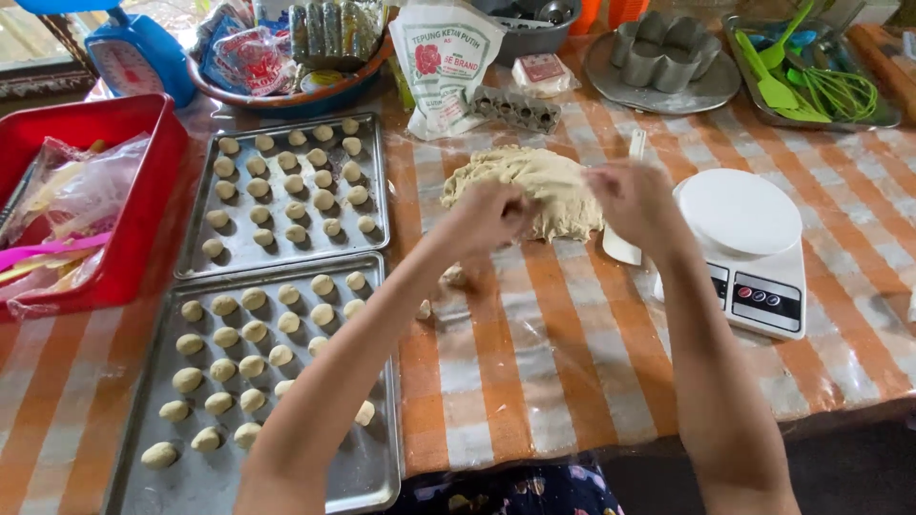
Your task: The person is portioning a large mass of dough into small pieces, rolling them into balls, and arranging them on baking sheets.
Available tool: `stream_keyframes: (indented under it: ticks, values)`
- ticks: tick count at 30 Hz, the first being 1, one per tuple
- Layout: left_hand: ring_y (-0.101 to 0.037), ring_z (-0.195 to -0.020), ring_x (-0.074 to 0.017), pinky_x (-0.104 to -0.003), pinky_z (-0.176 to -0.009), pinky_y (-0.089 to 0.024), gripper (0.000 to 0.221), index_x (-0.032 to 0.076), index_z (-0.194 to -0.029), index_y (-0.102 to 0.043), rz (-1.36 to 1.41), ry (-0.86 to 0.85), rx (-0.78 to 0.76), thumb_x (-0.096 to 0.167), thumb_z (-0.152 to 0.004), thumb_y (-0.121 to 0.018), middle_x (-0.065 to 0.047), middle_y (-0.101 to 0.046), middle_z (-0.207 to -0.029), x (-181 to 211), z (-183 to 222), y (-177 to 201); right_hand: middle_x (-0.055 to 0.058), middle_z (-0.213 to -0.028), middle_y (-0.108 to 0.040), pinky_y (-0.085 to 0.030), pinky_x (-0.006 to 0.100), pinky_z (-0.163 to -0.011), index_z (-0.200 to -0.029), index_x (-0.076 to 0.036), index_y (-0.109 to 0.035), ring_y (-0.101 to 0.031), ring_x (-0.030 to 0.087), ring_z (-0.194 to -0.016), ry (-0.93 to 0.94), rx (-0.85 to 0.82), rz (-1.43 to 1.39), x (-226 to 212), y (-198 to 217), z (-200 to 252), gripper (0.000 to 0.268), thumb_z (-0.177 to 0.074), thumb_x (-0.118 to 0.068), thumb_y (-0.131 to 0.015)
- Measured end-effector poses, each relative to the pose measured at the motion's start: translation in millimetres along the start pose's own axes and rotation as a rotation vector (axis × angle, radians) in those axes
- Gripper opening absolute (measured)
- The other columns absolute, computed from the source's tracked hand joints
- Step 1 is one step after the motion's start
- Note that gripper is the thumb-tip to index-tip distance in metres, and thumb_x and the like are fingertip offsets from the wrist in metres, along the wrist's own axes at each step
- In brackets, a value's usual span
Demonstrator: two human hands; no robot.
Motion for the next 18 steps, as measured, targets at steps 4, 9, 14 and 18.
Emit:
stream_keyframes:
  ticks: [4, 9, 14, 18]
  values:
    - [-0.072, -0.083, -0.0309, -0.042, -0.076, -0.056, 0.011, 0.026, -0.086, -0.074, 0.034, 0.023, 0.229, 0.023, -0.078, -0.068, -0.002, -0.073, -0.077, -8.4, -22.8, 23.3, 0.013, -0.118, -0.062, -0.053, 0.056, -0.102, -0.151, -0.005, -0.049, -0.065, 0.031, -0.118, 0.082, -0.41, -1.097, -19.9, -82.0, -7.5, 0.045, -0.111, -0.022, -0.037]
    - [-0.069, -0.092, -0.0381, -0.045, -0.084, -0.051, 0.008, 0.016, -0.088, -0.073, -0.018, 0.002, 0.302, 0.018, -0.084, -0.066, -0.013, -0.07, -0.084, 12.2, -2.0, 30.0, 0.004, -0.101, -0.063, -0.059, 0.043, -0.096, -0.131, -0.002, -0.06, -0.069, 0.017, -0.102, -0.024, -0.361, -1.311, -3.9, -102.9, -21.6, 0.029, -0.105, -0.015, -0.057]
    - [-0.072, -0.084, -0.0401, -0.048, -0.074, -0.055, 0.024, 0.008, -0.095, -0.071, 0.228, 0.038, 0.259, 0.025, -0.1, -0.054, -0.018, -0.072, -0.079, 28.8, 27.8, 43.8, 0.006, -0.09, -0.069, -0.063, 0.031, -0.079, -0.118, -0.005, -0.057, -0.072, 0.017, -0.081, -0.033, -0.274, -1.116, 4.0, -48.7, -3.6, 0.031, -0.091, 0.0, -0.072]
    - [-0.069, -0.076, -0.0211, -0.033, -0.064, -0.053, 0.012, 0.014, -0.097, -0.067, 0.088, 0.138, 0.19, 0.014, -0.097, -0.054, -0.01, -0.076, -0.101, -5.4, 30.3, 76.8, 0.023, -0.109, -0.069, -0.054, 0.053, -0.073, -0.121, 0.001, -0.069, -0.068, 0.04, -0.093, -0.076, 0.153, -0.112, 112.4, 24.7, -19.2, 0.03, -0.096, -0.016, -0.074]
Point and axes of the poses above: each hand's wrist, its own z-axis away from the middle knuckle, its own y-axis out of the back of the hand, x = y × z, the point moved 9 cm from there along -z, towards the middle knuckle
